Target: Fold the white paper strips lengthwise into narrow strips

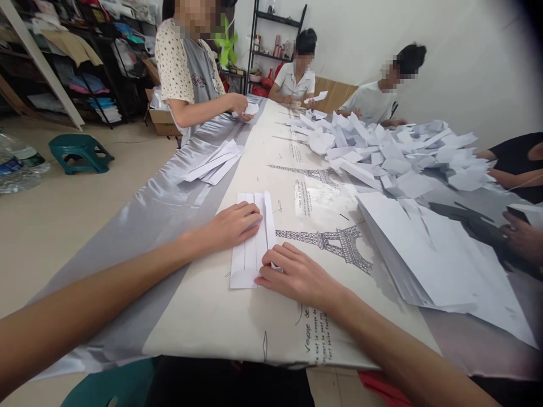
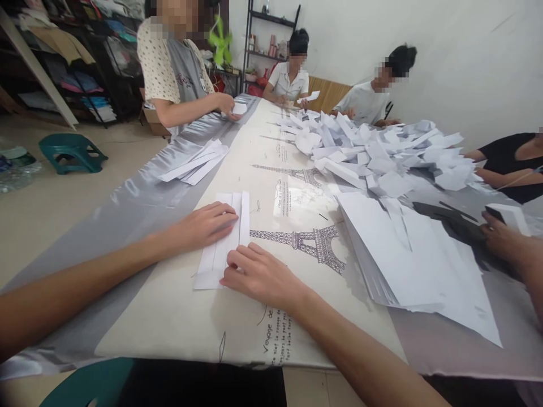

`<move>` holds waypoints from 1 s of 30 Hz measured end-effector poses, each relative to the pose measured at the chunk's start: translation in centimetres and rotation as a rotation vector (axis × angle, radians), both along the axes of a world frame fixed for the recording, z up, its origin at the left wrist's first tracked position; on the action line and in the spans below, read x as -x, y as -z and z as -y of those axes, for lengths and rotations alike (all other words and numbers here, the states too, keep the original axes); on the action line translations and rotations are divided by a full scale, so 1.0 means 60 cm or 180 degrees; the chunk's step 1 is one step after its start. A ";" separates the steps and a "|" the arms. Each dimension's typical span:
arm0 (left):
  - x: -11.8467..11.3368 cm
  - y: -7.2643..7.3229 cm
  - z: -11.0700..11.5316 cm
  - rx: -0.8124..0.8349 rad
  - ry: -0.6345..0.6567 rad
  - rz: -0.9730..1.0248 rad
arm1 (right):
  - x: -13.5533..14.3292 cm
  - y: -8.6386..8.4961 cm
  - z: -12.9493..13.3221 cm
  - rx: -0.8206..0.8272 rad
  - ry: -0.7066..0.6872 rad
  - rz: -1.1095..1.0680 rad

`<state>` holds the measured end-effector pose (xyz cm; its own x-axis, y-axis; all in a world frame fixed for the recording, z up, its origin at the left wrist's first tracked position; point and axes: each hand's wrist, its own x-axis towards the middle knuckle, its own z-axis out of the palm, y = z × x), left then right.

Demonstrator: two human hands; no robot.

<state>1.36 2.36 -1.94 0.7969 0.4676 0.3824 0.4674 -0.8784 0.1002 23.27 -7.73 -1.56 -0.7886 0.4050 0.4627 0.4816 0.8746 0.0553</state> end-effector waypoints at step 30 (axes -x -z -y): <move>0.002 0.003 0.002 0.0006 0.0002 0.0128 | -0.028 -0.030 0.025 -0.0131 -0.0105 0.0395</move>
